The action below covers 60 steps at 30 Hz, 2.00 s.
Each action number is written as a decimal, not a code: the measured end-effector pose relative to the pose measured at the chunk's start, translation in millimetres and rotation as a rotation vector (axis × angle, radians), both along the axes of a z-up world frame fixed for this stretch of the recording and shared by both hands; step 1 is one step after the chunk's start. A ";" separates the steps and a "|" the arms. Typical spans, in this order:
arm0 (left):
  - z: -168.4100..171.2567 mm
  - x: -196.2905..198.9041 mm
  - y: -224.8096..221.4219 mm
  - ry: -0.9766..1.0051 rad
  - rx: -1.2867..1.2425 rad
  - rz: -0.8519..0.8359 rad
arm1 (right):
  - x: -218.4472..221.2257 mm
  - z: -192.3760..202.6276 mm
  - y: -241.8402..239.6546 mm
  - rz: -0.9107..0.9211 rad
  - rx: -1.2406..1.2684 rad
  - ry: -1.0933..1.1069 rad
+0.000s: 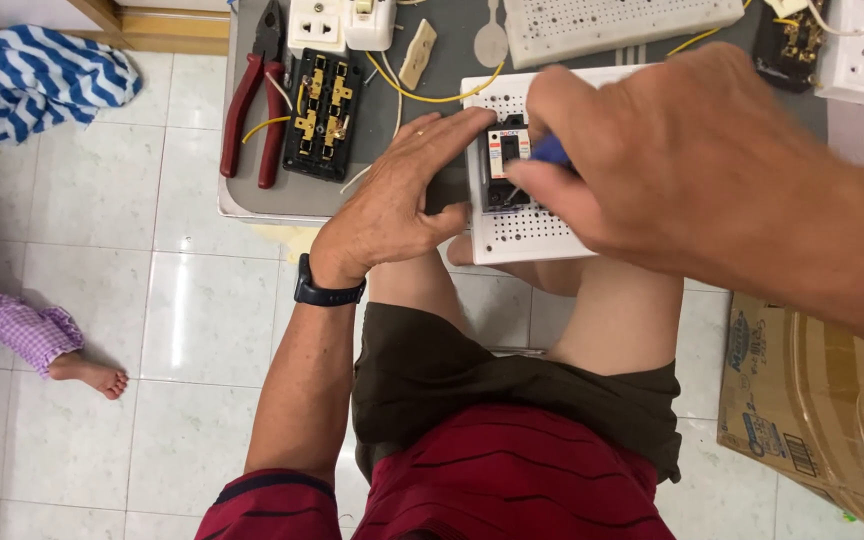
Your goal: Assembling an electrical panel by mounting circuit breakers onto a perforated board and connecting wires using a screwdriver.
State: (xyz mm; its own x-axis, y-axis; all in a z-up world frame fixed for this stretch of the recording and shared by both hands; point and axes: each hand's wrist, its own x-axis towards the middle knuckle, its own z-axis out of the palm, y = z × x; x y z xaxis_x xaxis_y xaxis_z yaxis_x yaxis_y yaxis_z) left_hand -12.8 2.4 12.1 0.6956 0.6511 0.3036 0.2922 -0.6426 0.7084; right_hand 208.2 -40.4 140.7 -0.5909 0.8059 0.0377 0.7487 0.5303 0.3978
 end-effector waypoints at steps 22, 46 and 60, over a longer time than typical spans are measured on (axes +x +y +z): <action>-4.0 2.6 -2.4 -0.025 0.033 0.046 | -1.7 15.8 -1.9 0.144 -0.109 -0.118; -14.2 -1.6 0.7 -0.080 0.163 0.041 | -38.1 26.4 17.9 -0.405 -0.424 -0.575; -18.0 -4.6 -1.5 -0.055 0.177 0.020 | -32.9 21.8 10.0 -0.148 -0.430 -0.550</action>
State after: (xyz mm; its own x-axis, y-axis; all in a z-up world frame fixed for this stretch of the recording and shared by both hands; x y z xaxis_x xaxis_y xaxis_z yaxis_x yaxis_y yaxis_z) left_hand -17.4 0.9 -5.9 0.6623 0.5980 0.4514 0.2705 -0.7527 0.6002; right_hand 175.3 -30.4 162.6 -0.3160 0.7555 -0.5739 0.5759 0.6335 0.5168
